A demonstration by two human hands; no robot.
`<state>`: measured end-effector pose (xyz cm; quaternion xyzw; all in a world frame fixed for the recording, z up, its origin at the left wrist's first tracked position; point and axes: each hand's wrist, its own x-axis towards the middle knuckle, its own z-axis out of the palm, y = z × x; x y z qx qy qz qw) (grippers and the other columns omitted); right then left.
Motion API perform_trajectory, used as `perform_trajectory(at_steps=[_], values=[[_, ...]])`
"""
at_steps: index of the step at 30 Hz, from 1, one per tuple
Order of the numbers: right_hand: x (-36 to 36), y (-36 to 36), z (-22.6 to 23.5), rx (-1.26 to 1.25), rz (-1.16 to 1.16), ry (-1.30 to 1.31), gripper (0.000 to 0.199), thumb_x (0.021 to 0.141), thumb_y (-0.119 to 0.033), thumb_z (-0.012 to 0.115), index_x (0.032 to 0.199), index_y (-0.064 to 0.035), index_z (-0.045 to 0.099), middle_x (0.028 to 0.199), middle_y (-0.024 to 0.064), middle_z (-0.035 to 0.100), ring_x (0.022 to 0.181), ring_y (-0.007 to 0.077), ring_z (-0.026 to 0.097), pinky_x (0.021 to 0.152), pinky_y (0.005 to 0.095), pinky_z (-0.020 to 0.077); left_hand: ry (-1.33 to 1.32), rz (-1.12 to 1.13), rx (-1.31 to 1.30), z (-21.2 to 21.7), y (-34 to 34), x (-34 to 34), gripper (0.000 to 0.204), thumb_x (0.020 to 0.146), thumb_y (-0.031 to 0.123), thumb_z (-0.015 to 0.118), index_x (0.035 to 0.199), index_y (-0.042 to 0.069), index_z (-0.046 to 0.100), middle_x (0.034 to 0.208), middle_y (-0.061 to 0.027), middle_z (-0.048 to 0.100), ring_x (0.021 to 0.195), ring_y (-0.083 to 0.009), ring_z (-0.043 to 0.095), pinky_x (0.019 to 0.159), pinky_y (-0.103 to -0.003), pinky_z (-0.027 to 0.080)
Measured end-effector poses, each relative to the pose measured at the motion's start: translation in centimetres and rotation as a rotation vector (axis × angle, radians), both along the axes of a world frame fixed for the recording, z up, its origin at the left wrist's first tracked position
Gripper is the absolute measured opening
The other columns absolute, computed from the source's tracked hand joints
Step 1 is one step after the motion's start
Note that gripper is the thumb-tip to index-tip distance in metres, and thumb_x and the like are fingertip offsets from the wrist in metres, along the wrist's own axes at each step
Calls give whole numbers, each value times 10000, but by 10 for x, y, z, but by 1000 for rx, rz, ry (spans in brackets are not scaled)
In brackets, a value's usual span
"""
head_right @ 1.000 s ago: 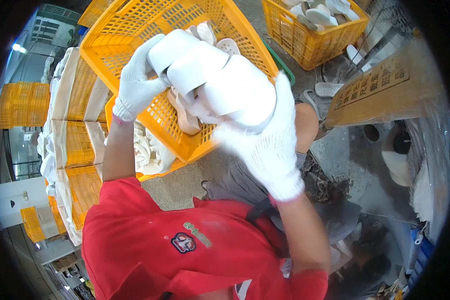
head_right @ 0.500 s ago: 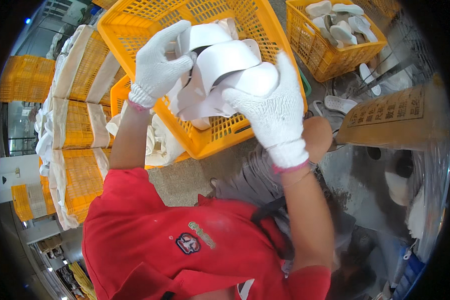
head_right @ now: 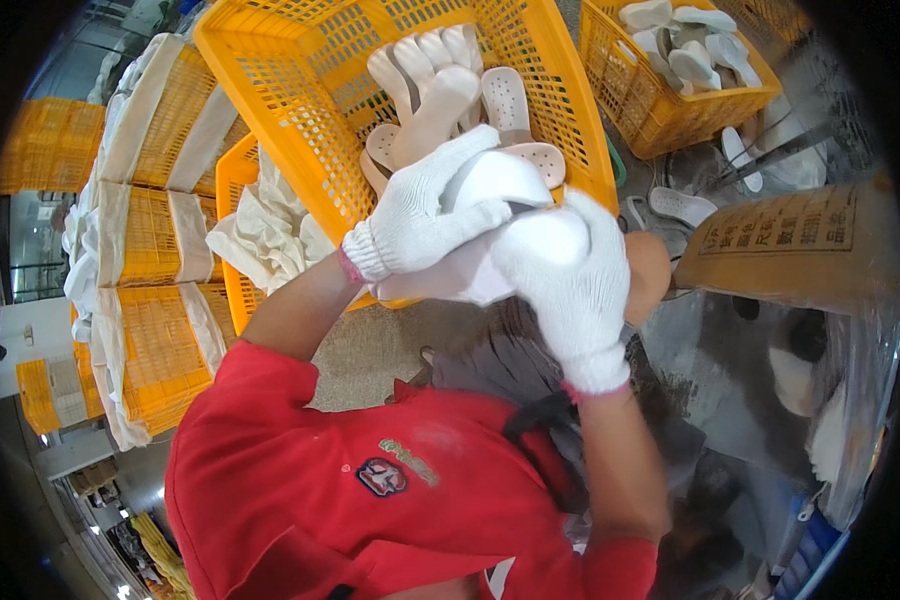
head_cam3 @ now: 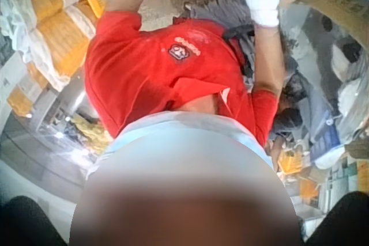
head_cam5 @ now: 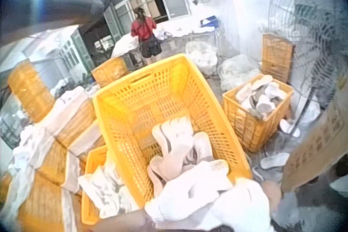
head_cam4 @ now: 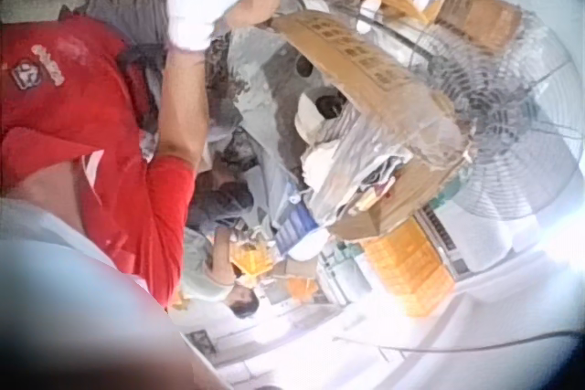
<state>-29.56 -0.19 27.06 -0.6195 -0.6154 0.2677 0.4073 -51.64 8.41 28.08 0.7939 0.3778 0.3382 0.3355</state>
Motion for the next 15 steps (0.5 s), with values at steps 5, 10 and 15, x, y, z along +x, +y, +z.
perform_trajectory(at_steps=[5,10,15], values=[[34,-92,-6,-218,-22,504,782,793,-156,915,1468,19,560,1325,142,665,1169,201,655,1040,345,538,16,117,-504,-6,86,-3,487,1112,360,579,1418,-15,626,1148,-83,736,991,-158,709,876,-302,585],[82,-108,-27,-416,-465,891,415,1049,-257,633,1345,30,677,1272,82,698,1144,188,658,1018,331,518,389,-411,-210,41,36,91,559,976,468,670,1307,18,649,1085,-206,744,1000,-289,742,851,-394,599],[146,-159,-22,-321,-803,1072,580,1132,-466,483,1528,-46,541,1366,96,650,1189,217,638,994,366,527,543,-1053,-376,43,-58,210,863,791,534,766,1393,-51,563,1123,-290,753,1052,-426,736,956,-496,567]])
